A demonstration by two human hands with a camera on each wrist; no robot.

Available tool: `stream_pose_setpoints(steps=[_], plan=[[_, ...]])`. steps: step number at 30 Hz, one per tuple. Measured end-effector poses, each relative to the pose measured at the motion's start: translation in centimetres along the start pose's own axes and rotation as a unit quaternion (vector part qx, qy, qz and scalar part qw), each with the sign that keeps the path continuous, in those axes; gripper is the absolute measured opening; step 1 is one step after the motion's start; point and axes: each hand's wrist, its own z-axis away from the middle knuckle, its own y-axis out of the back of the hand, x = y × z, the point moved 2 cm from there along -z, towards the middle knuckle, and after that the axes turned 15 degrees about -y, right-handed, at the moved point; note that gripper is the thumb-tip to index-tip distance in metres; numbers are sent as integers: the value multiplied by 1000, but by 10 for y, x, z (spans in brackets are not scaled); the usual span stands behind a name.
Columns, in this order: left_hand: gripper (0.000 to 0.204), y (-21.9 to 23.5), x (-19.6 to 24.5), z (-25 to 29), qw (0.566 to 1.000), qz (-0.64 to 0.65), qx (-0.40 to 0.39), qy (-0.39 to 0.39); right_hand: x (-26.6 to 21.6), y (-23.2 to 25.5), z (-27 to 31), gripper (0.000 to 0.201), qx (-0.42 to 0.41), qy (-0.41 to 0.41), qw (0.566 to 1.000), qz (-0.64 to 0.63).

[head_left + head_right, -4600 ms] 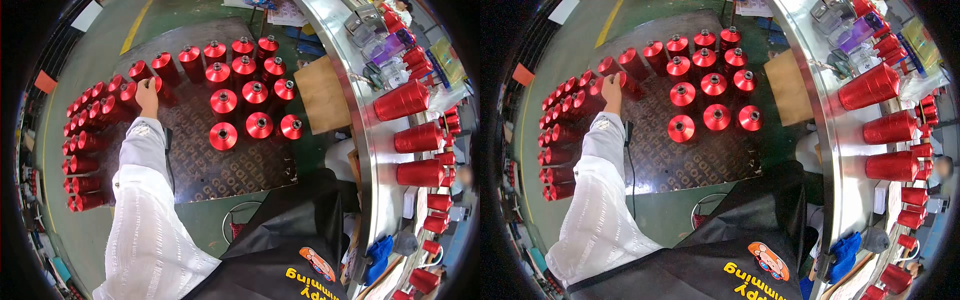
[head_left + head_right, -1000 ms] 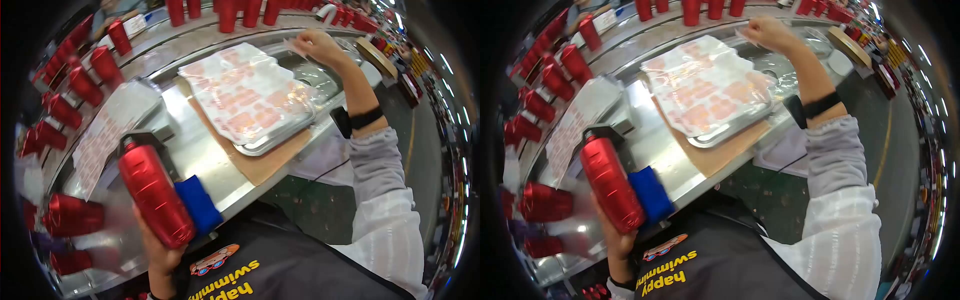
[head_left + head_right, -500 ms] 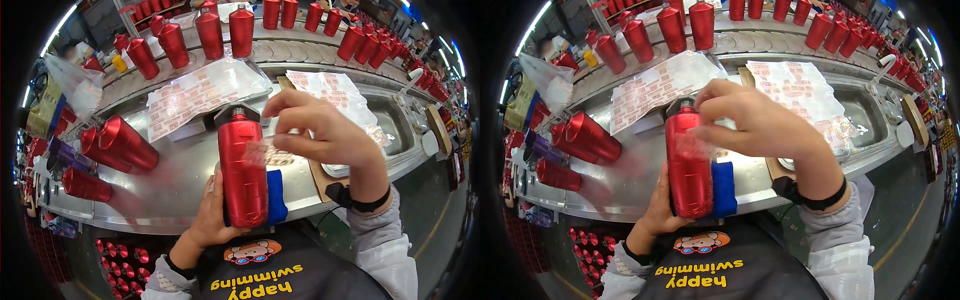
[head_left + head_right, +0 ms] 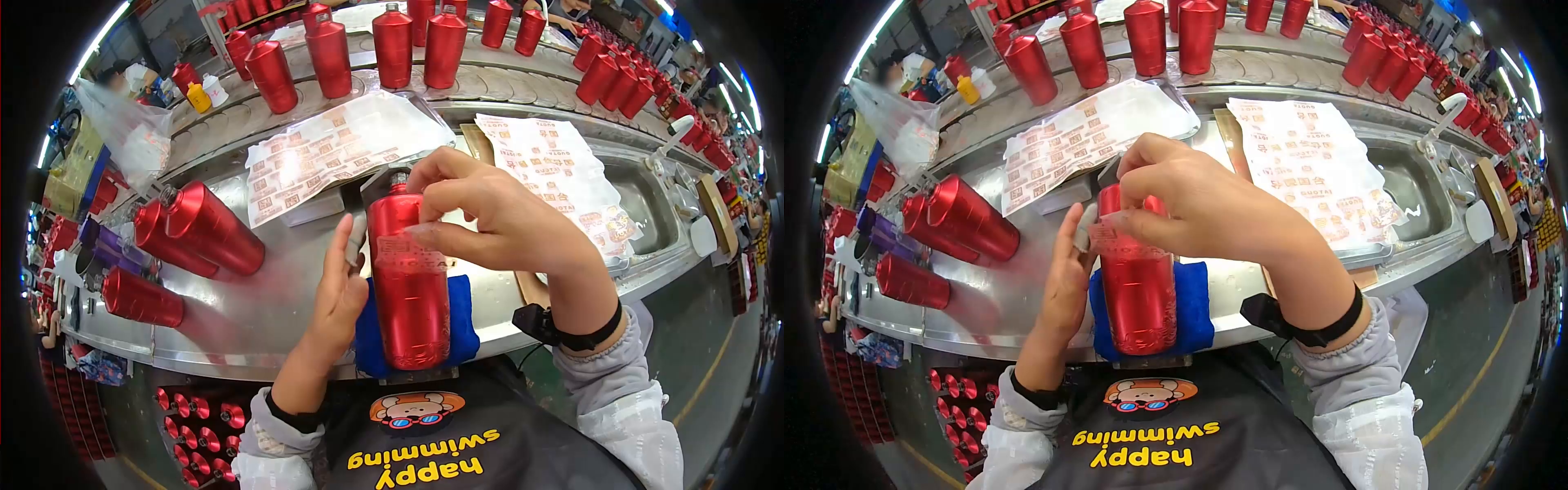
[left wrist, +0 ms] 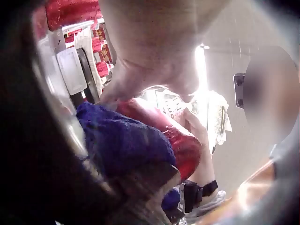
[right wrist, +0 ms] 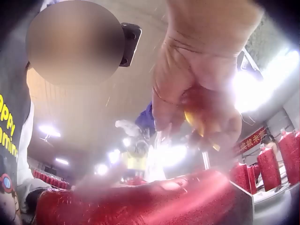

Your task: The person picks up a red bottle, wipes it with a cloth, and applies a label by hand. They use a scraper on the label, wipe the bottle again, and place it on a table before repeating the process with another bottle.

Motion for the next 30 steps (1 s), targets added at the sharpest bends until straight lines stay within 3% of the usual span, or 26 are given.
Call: stream_pose_setpoints(steps=[4, 7, 16, 20, 23, 30], plan=[[87, -10, -3, -8, 995, 74, 49, 53, 28, -25, -8, 17, 71, 6, 997, 40], [86, -14, -11, -12, 997, 36, 45, 52, 34, -28, -6, 18, 101, -25, 994, 25], [88, -20, -10, -15, 992, 78, 60, 75, 46, -34, -9, 20, 75, -112, 987, -91], [88, -16, -16, -14, 984, 141, 81, 72, 48, -36, -11, 23, 71, -116, 983, -119], [88, -15, -13, -20, 990, 95, 61, 86, 50, -39, -13, 24, 67, -118, 981, -136], [91, -15, -11, -18, 987, 119, 60, 86, 50, -40, -12, 24, 66, -112, 982, -139]])
